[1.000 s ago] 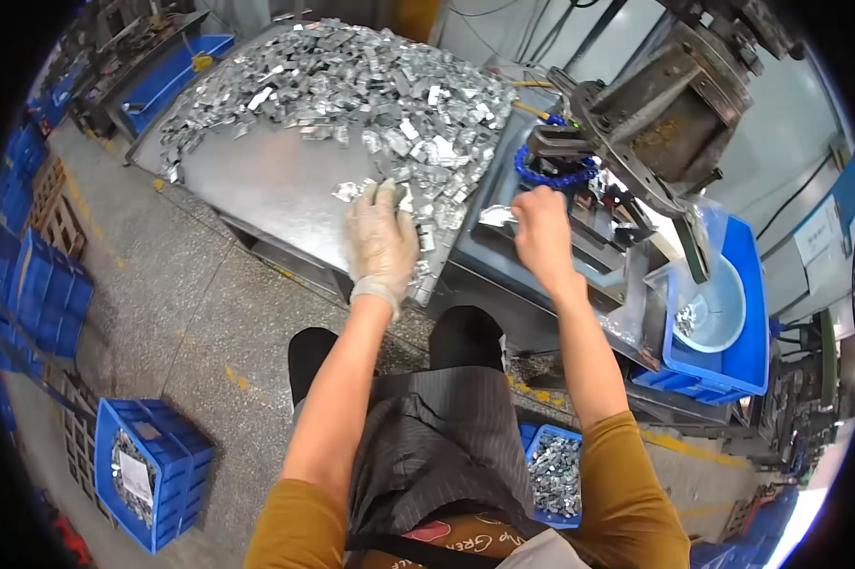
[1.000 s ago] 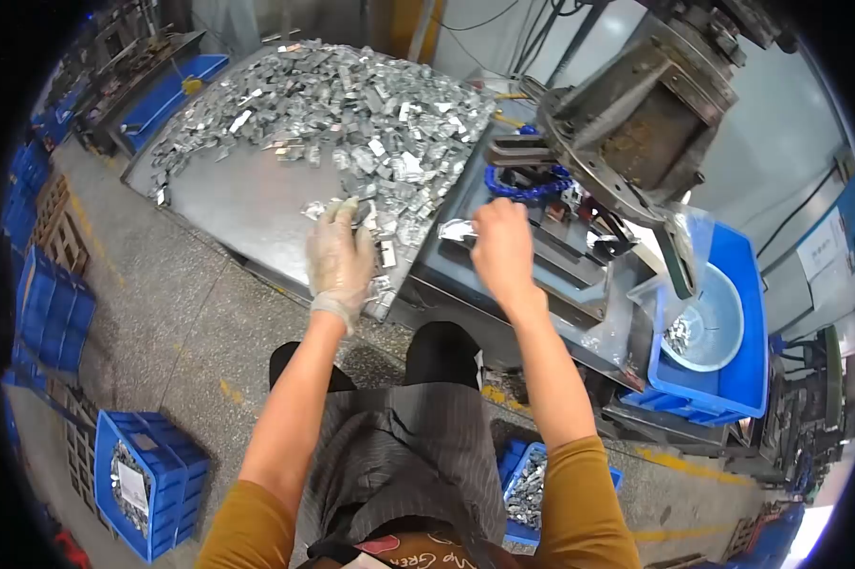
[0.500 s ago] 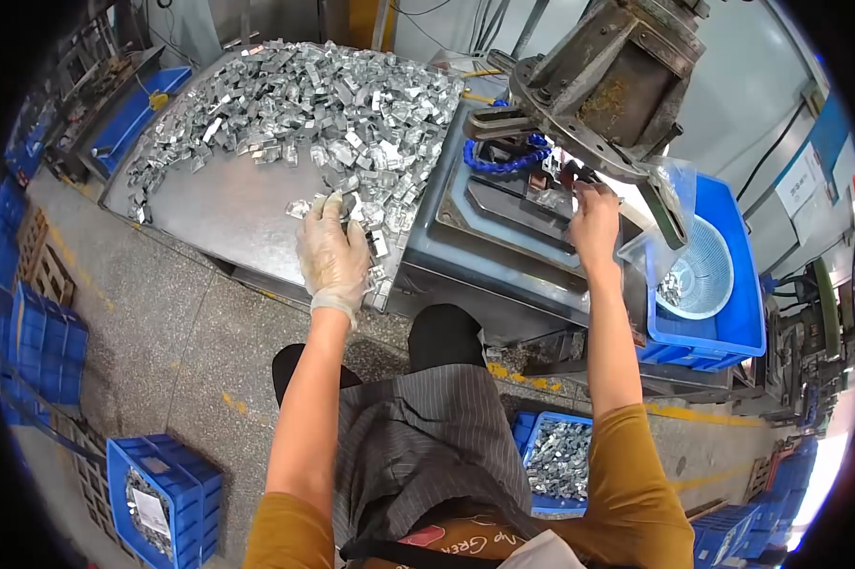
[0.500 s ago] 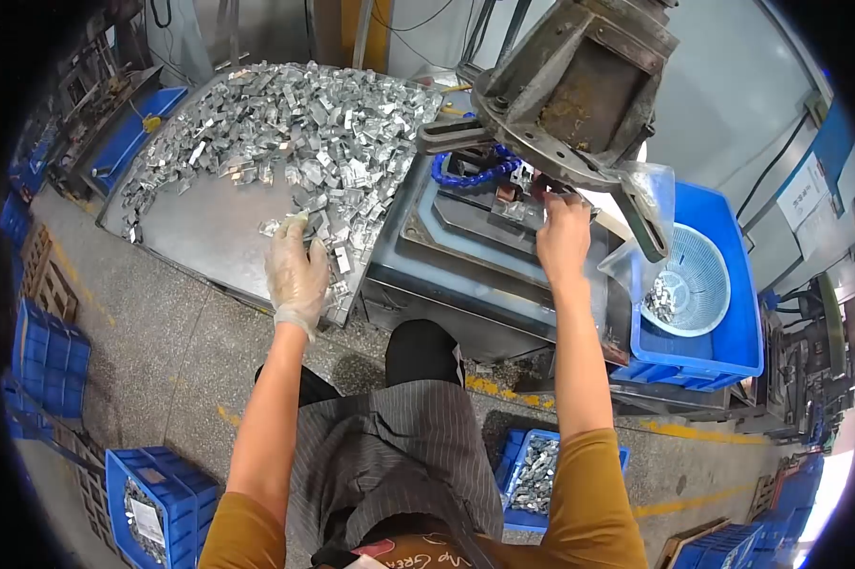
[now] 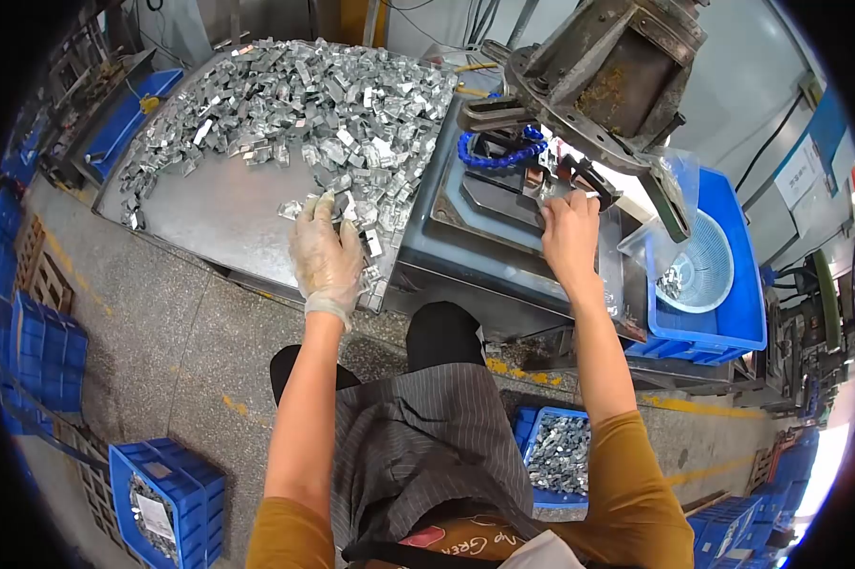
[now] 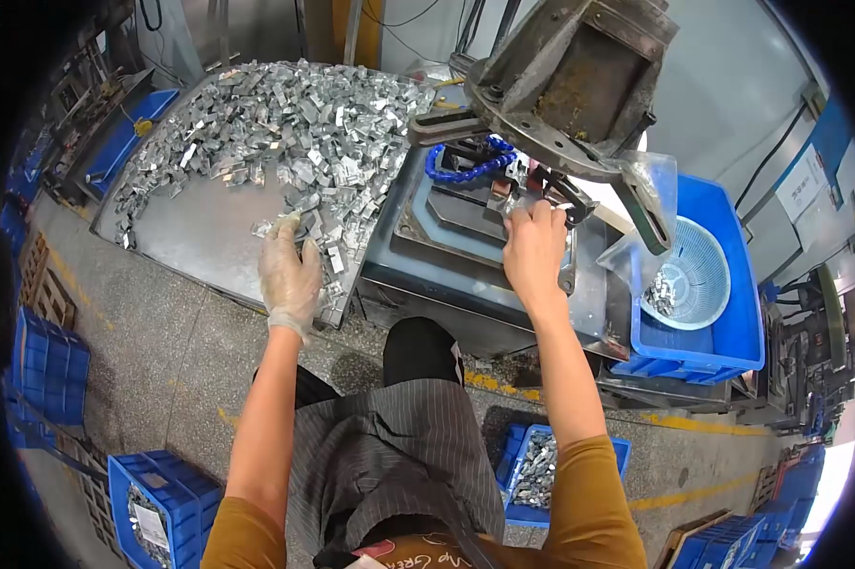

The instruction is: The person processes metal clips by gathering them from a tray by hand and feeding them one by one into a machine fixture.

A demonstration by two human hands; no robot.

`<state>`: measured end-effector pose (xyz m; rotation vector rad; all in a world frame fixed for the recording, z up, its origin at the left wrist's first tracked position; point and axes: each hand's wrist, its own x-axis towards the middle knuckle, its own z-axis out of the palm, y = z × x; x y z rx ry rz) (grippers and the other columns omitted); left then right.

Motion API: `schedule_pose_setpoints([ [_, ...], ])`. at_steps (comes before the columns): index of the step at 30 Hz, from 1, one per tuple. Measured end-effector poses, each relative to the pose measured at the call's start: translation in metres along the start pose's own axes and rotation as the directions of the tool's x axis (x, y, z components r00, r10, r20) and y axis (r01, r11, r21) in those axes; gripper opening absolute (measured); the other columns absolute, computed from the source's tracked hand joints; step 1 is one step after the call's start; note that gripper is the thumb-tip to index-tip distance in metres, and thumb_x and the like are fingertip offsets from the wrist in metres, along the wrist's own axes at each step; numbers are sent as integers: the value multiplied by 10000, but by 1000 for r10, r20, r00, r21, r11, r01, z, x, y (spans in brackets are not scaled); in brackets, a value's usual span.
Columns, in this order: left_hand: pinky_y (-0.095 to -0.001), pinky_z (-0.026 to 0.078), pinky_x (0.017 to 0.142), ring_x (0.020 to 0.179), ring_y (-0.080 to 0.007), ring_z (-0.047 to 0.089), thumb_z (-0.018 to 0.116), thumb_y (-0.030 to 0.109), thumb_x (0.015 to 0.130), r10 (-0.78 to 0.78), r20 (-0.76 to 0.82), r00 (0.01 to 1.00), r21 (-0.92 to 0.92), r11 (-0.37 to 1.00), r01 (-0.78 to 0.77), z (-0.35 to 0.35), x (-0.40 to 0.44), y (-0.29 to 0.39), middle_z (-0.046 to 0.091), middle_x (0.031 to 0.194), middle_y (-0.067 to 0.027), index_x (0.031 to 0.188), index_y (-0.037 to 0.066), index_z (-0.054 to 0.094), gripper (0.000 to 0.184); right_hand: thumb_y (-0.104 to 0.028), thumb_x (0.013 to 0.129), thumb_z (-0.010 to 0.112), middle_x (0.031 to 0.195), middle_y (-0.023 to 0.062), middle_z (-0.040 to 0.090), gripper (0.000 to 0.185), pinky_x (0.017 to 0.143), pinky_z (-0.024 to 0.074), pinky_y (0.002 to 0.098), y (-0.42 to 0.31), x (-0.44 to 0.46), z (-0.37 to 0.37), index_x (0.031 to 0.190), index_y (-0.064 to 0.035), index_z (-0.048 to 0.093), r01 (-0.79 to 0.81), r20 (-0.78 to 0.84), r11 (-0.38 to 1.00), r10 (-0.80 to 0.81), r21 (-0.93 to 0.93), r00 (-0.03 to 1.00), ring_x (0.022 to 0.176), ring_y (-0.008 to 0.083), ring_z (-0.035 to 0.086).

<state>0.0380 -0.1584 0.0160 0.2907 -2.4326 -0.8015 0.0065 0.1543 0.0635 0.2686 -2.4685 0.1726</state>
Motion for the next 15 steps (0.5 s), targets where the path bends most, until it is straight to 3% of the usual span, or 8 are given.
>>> schedule_pose_setpoints([
  [8, -464, 401, 1023, 1172, -382, 509, 630, 153, 848, 11, 13, 1000, -10, 1000, -10, 3, 1, -4, 564, 1252, -215, 1243, 34, 585, 415, -10, 783, 637, 954, 141, 586, 99, 777, 437, 448, 15, 10, 10, 857, -19, 703, 31, -37, 999, -32, -14, 999, 916, 344, 521],
  [11, -431, 436, 991, 1127, -370, 563, 627, 122, 837, 63, -82, 995, 42, 997, -60, 4, -1, -3, 611, 1188, -209, 1181, 1, 606, 366, 11, 756, 625, 964, 140, 593, 133, 775, 442, 452, 22, 17, 19, 855, -28, 705, 52, -62, 998, -54, -32, 997, 923, 347, 527],
  [15, -439, 429, 998, 1125, -381, 561, 627, 124, 835, 42, -42, 998, 23, 999, -41, 1, 0, 0, 613, 1185, -213, 1177, 3, 610, 362, 21, 733, 623, 964, 138, 610, 192, 792, 457, 454, 35, 28, 30, 884, -46, 722, 39, -44, 996, -42, -76, 998, 940, 354, 544],
])
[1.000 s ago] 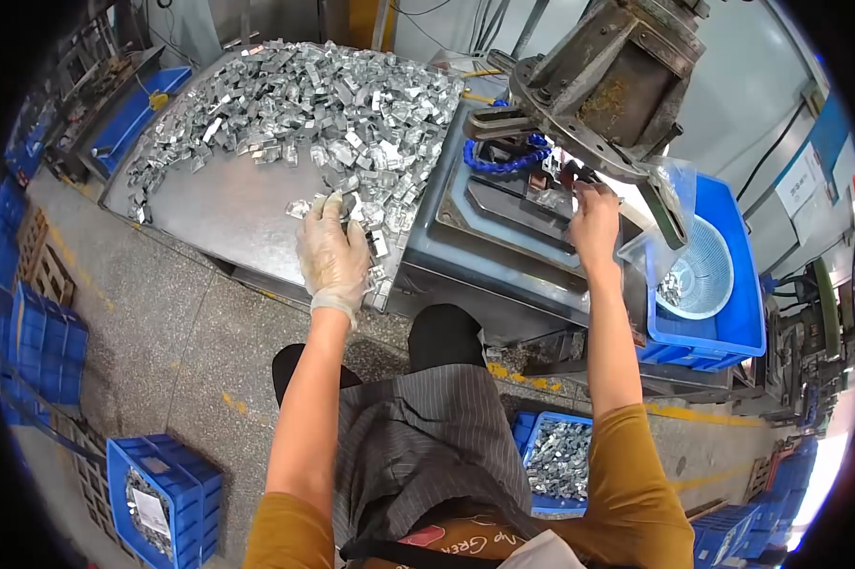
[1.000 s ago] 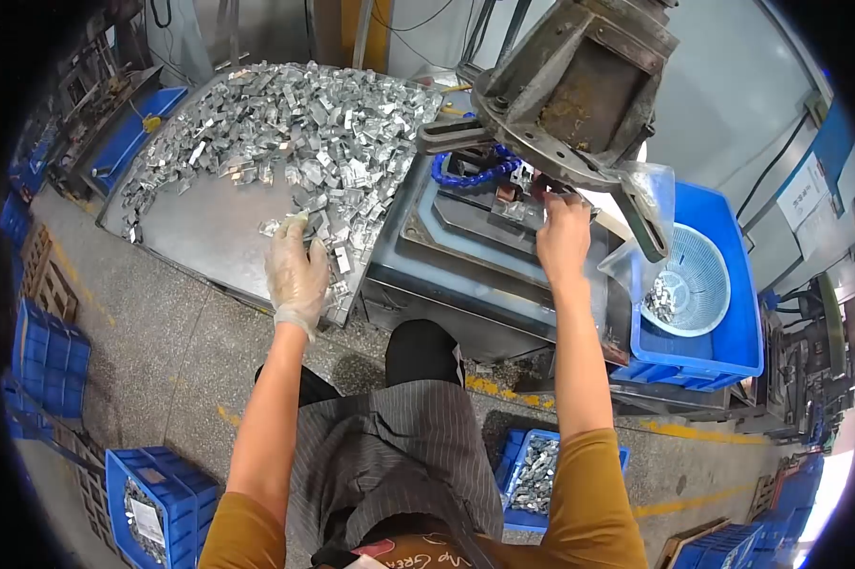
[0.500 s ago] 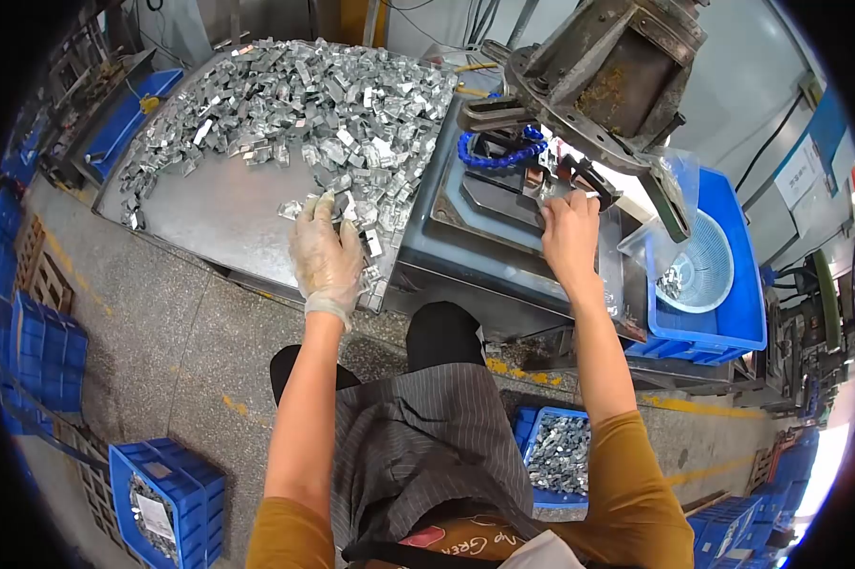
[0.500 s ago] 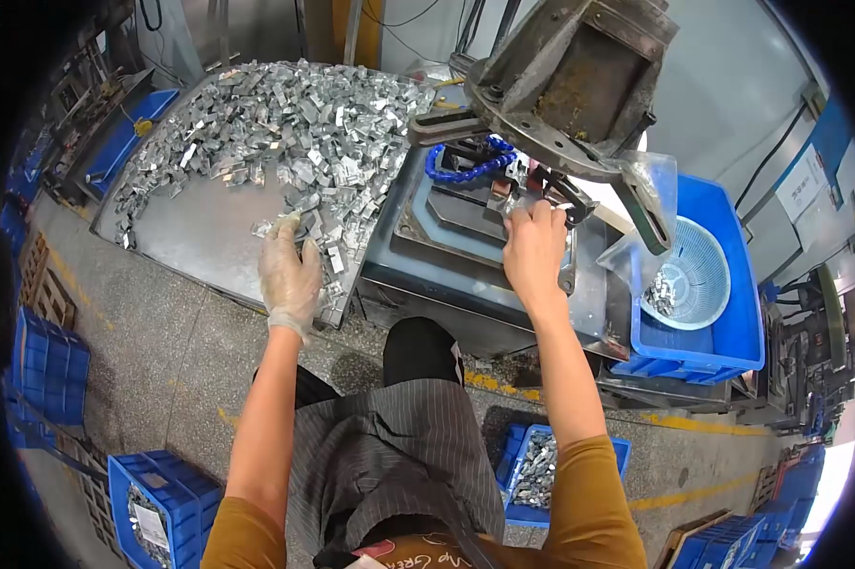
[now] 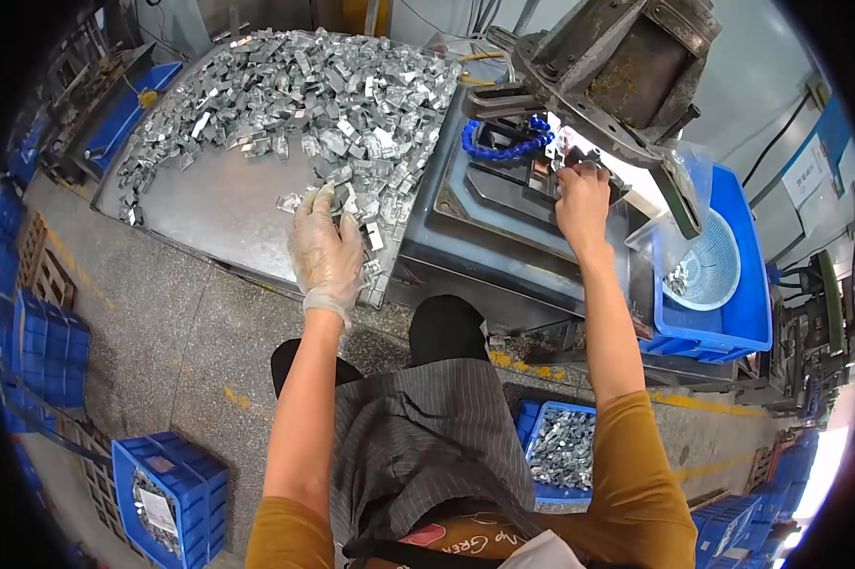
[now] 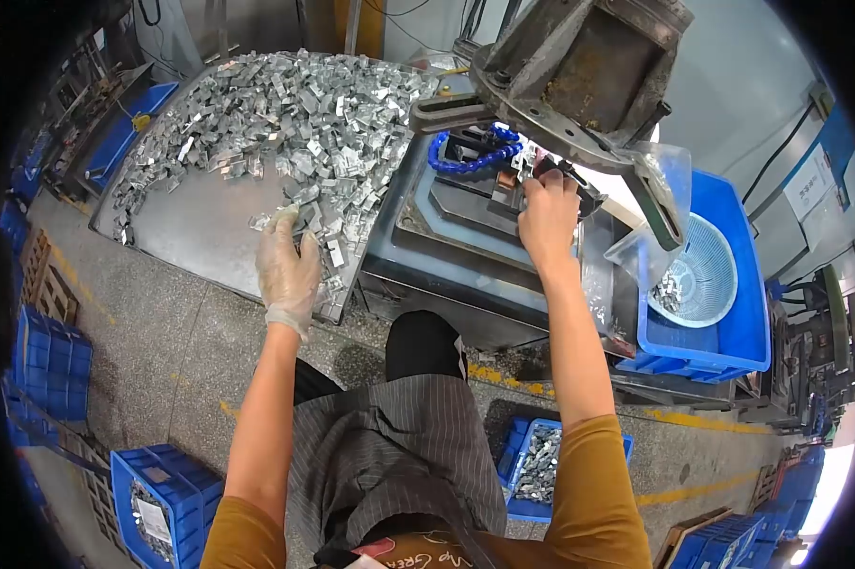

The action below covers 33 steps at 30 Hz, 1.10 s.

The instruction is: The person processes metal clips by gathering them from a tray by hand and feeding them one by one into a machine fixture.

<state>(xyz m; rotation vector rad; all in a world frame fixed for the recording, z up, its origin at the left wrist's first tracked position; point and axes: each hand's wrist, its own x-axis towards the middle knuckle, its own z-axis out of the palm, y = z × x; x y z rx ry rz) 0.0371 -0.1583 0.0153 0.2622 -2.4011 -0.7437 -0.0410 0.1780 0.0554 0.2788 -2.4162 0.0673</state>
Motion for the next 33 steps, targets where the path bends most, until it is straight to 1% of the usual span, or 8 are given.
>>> schedule_pose_setpoints([
  [2, -441, 428, 998, 1127, -383, 560, 627, 128, 837, 9, -22, 1000, 7, 1000, -9, 0, -1, 0, 612, 1189, -215, 1180, 5, 610, 365, -2, 779, 650, 965, 138, 629, 177, 827, 465, 448, 1, 6, 2, 920, -60, 740, -36, 54, 999, 37, -24, 998, 949, 356, 554],
  [5, -466, 395, 1037, 1179, -391, 511, 629, 156, 849, -32, 43, 999, -8, 999, 32, 1, 0, -3, 567, 1247, -222, 1243, 31, 589, 415, -13, 786, 641, 958, 120, 626, 175, 831, 465, 448, 6, 12, 8, 913, -70, 748, -32, 35, 998, 34, -51, 999, 951, 347, 552],
  [13, -450, 416, 1015, 1163, -379, 531, 632, 160, 855, -16, 14, 1000, -1, 1000, 16, 0, 0, 0, 581, 1228, -211, 1221, 22, 597, 393, -44, 795, 654, 952, 130, 634, 173, 834, 461, 437, -2, 16, -2, 948, -56, 735, -28, 20, 998, 29, -56, 999, 963, 349, 550],
  [17, -443, 428, 998, 1136, -380, 553, 632, 137, 858, 0, -22, 1000, -22, 1000, -1, 0, -1, 3, 599, 1202, -220, 1206, 12, 600, 372, -36, 775, 676, 950, 133, 620, 141, 800, 453, 447, -32, 6, -19, 909, -32, 722, 51, -134, 993, -37, 105, 990, 917, 347, 548],
  [19, -443, 428, 993, 1128, -378, 551, 635, 128, 854, 21, 5, 1000, -58, 998, -21, -4, 1, 3, 595, 1194, -218, 1201, 14, 597, 367, -32, 773, 678, 942, 130, 615, 145, 801, 451, 443, -55, -2, -26, 912, -28, 718, 90, -96, 976, -72, 198, 993, 907, 342, 540],
  [20, -445, 427, 991, 1135, -378, 546, 642, 123, 848, 33, -61, 998, -48, 998, -36, 3, -2, -1, 588, 1209, -217, 1201, 16, 593, 372, -31, 772, 679, 939, 129, 612, 147, 802, 450, 441, -67, -6, -28, 914, -27, 715, 107, -79, 963, -90, 246, 993, 902, 340, 535],
  [24, -438, 424, 1003, 1147, -371, 543, 650, 136, 846, -34, -24, 999, -51, 998, 33, -5, -1, 6, 576, 1242, -206, 1210, 33, 596, 382, -6, 766, 675, 906, 124, 574, 153, 813, 439, 417, -113, -15, -26, 913, -26, 713, 152, 26, 869, -185, 470, 982, 899, 323, 517],
  [33, -451, 420, 990, 1120, -380, 536, 660, 139, 827, -38, -37, 999, -65, 997, 36, -3, -2, 5, 574, 1249, -196, 1230, 57, 591, 418, 9, 750, 661, 882, 102, 579, 170, 795, 449, 408, -171, 8, 20, 901, -30, 729, 212, 6, 816, -255, 539, 967, 900, 308, 519],
])
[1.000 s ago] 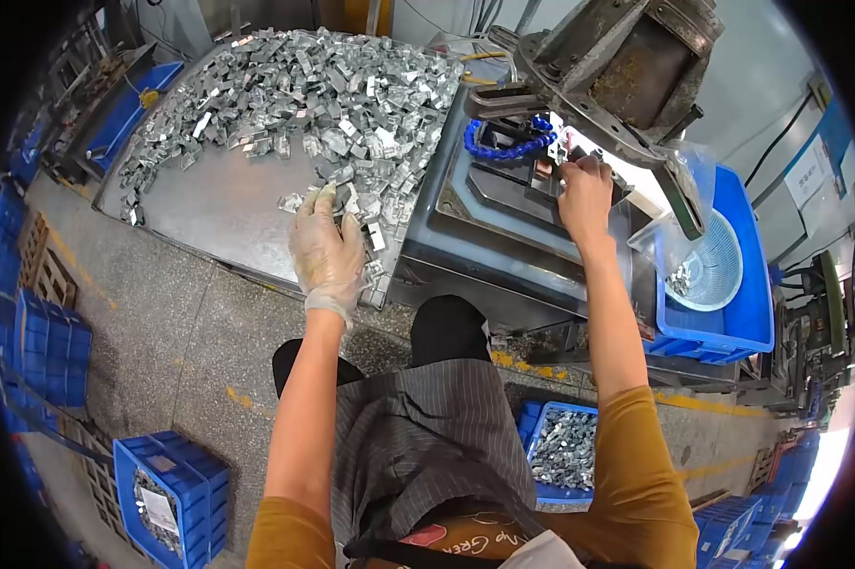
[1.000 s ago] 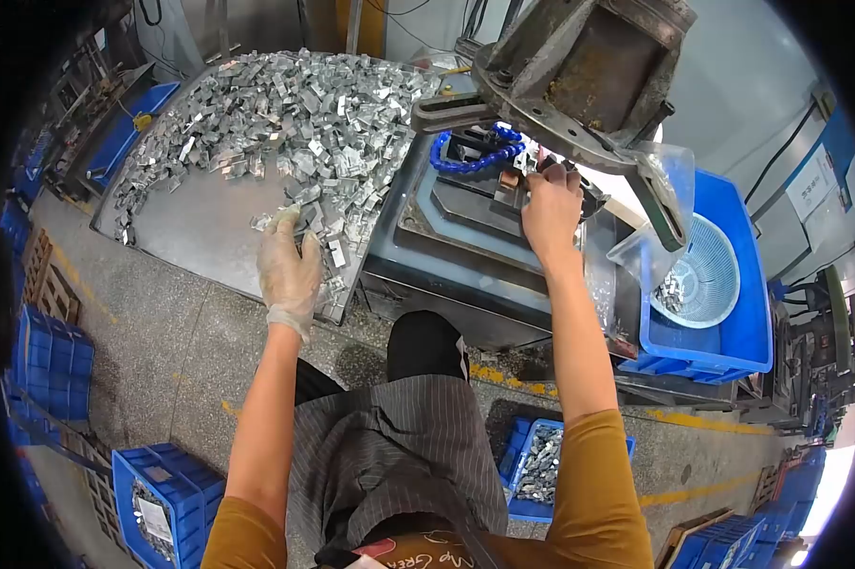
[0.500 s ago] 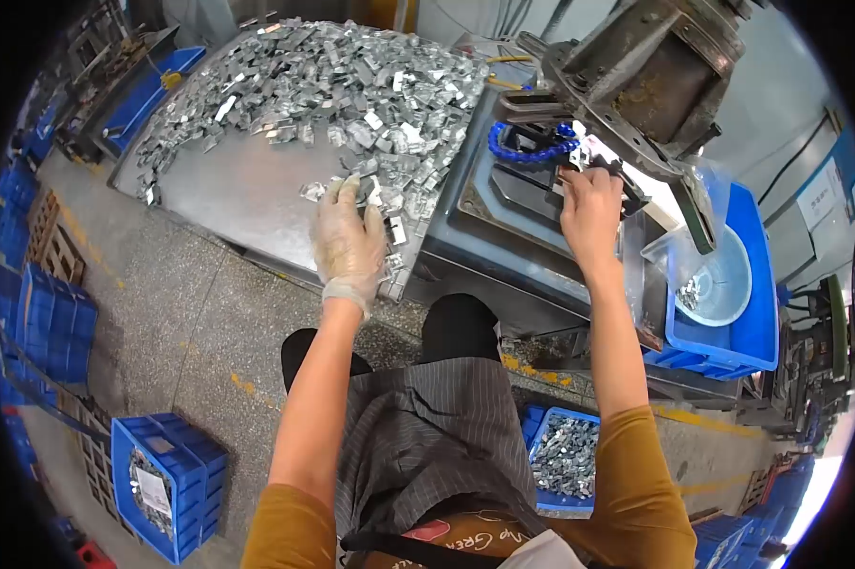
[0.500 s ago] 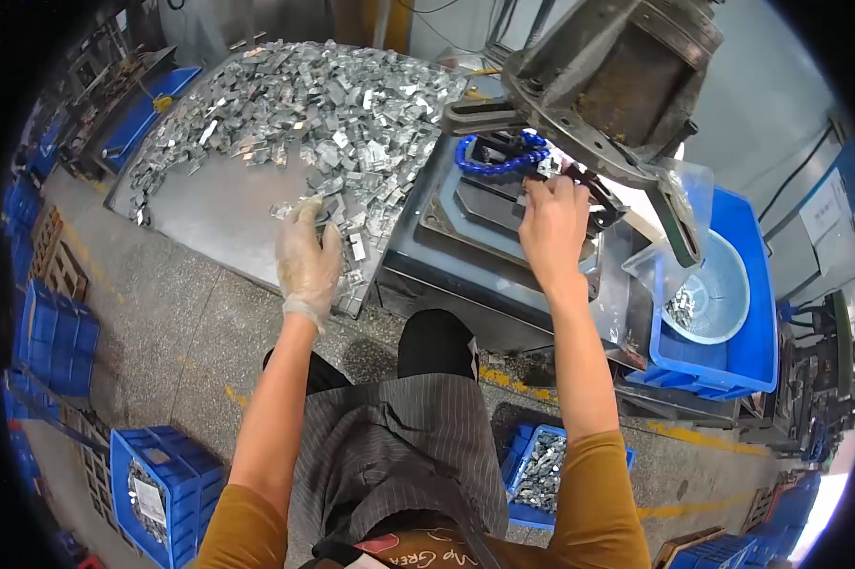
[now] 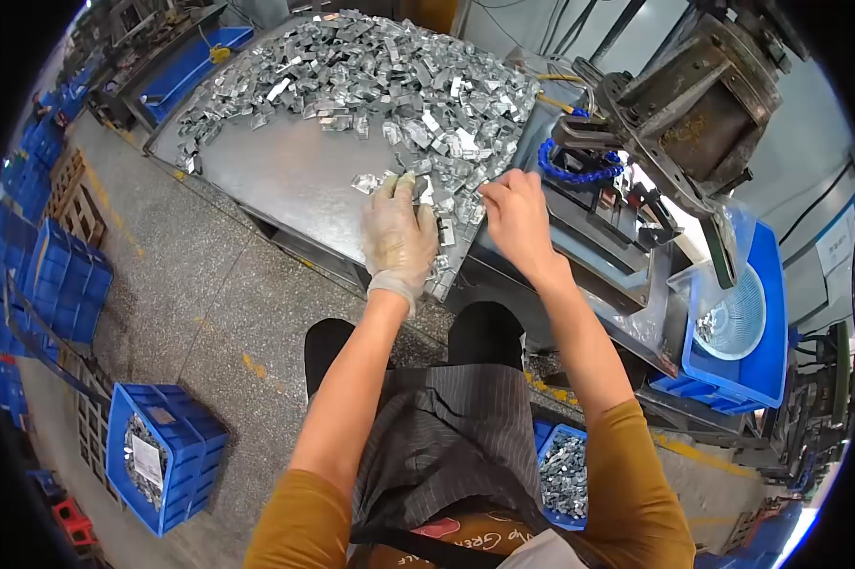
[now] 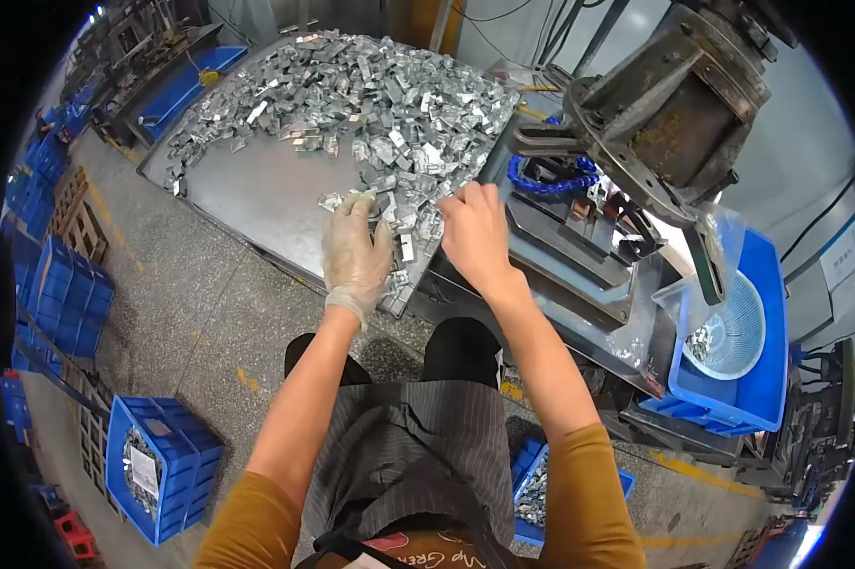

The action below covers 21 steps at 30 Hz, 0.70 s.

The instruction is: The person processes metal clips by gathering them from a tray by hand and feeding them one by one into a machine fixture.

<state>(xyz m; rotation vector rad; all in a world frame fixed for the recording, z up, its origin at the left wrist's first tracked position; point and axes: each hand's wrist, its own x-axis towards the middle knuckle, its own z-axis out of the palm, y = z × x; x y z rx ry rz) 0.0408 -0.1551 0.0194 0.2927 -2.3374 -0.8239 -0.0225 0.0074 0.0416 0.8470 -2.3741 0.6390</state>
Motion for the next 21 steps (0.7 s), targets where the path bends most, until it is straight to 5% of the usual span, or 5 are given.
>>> schedule_pose_setpoints([
  [6, -457, 420, 993, 1130, -384, 529, 644, 147, 830, -5, 14, 1000, 8, 1000, 4, -1, 1, 0, 578, 1250, -197, 1233, 35, 591, 421, -8, 705, 643, 976, 107, 565, 205, 826, 451, 422, 1, 27, 27, 875, -84, 731, 13, 31, 989, -8, -150, 999, 968, 313, 512],
  [13, -452, 417, 1005, 1152, -380, 524, 639, 141, 828, 3, 10, 1000, 18, 1000, -3, 0, 1, -1, 581, 1247, -190, 1234, 39, 596, 421, -99, 730, 612, 911, 51, 582, 94, 841, 457, 366, 27, 49, 34, 774, -77, 692, 463, 231, 849, -412, -254, 882, 990, 261, 539],
  [17, -458, 419, 994, 1131, -378, 530, 630, 129, 832, 9, 12, 1000, -83, 997, -8, 2, 3, -2, 584, 1226, -187, 1216, 58, 601, 391, -113, 720, 604, 847, 43, 595, 85, 796, 488, 372, 33, 53, 30, 736, -62, 670, 536, 239, 803, -485, -260, 841, 944, 251, 561],
  [21, -452, 427, 976, 1105, -379, 542, 632, 136, 841, 31, -7, 999, 37, 999, -31, 1, 0, -1, 592, 1198, -185, 1202, 54, 599, 372, -135, 732, 596, 848, 35, 550, 59, 802, 468, 347, 31, 47, 20, 760, -86, 616, 587, 243, 753, -534, -298, 809, 924, 229, 537],
])
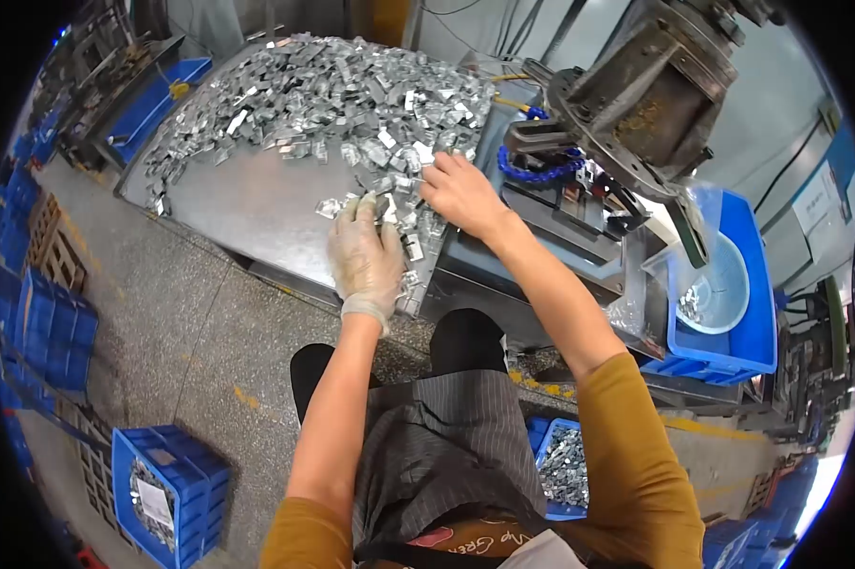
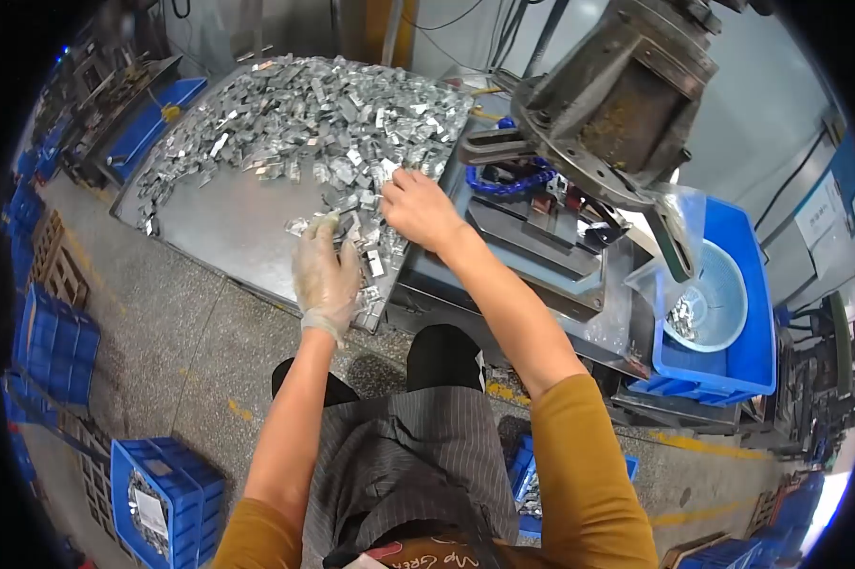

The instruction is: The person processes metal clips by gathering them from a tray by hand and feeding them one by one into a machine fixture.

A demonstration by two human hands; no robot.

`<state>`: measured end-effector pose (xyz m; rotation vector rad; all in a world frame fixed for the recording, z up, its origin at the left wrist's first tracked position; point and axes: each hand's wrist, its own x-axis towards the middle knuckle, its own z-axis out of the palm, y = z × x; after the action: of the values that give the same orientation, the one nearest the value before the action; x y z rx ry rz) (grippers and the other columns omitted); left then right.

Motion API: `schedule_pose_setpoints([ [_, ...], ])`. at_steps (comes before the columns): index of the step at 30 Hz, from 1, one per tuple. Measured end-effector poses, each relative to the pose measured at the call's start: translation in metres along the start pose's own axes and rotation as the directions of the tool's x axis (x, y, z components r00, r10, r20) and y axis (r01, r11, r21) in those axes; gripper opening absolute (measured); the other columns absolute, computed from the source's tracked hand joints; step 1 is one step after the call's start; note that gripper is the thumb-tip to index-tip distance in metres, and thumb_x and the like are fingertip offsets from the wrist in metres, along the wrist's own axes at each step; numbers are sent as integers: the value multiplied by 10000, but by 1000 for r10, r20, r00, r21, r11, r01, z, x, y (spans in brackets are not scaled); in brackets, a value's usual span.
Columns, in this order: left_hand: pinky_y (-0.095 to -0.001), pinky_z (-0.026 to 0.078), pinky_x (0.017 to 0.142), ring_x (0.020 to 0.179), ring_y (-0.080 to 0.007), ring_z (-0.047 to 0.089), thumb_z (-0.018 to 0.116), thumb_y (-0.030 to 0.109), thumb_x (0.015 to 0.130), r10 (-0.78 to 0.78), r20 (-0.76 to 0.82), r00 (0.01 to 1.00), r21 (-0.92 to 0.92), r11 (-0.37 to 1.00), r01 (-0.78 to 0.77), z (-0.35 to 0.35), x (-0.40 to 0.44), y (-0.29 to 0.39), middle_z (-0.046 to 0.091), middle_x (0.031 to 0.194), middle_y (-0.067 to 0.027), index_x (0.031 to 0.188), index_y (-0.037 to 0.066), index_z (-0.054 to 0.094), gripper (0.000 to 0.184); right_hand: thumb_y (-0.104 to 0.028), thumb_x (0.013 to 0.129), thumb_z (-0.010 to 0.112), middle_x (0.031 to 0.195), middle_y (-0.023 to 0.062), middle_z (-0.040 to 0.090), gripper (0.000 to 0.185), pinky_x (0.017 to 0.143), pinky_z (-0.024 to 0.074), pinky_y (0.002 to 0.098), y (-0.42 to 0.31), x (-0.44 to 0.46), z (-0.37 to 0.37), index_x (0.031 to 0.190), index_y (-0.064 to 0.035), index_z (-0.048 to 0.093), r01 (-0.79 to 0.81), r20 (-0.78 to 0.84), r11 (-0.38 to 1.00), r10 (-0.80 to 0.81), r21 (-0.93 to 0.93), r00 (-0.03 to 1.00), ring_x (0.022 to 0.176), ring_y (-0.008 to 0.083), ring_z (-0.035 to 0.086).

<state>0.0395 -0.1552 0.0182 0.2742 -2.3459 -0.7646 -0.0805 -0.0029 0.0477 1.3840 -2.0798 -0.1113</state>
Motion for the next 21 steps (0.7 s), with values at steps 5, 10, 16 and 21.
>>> schedule_pose_setpoints([
  [5, -446, 428, 979, 1101, -375, 546, 647, 137, 840, 8, 4, 1000, 27, 1000, -8, 1, 0, -2, 595, 1194, -192, 1205, 54, 604, 376, -85, 726, 622, 873, 38, 568, 192, 786, 459, 361, -20, -26, -36, 914, -108, 655, -202, -56, 969, 211, 143, 976, 929, 242, 545],
  [10, -434, 432, 988, 1129, -369, 556, 652, 126, 839, -24, 22, 999, 24, 999, 23, 2, 1, -1, 598, 1208, -195, 1206, 39, 605, 381, 39, 668, 627, 927, 74, 603, 295, 759, 471, 398, -30, -77, -72, 939, -68, 672, -410, -195, 856, 481, 316, 855, 903, 289, 558],
  [16, -443, 429, 996, 1114, -375, 558, 636, 117, 827, 10, 30, 999, -8, 1000, -10, 2, 0, -4, 613, 1174, -207, 1198, 23, 609, 385, 33, 769, 666, 928, 104, 610, 163, 759, 470, 406, -11, -144, -98, 913, -44, 670, -645, -200, 729, 683, 227, 702, 872, 319, 554],
  [21, -462, 410, 1013, 1147, -385, 527, 633, 129, 833, -14, 77, 997, 4, 1000, 14, 0, 1, -3, 585, 1231, -206, 1225, 29, 594, 407, 5, 805, 664, 894, 124, 619, 88, 783, 460, 404, 7, -173, -101, 891, -13, 662, -732, -143, 649, 760, 205, 634, 887, 327, 562],
])
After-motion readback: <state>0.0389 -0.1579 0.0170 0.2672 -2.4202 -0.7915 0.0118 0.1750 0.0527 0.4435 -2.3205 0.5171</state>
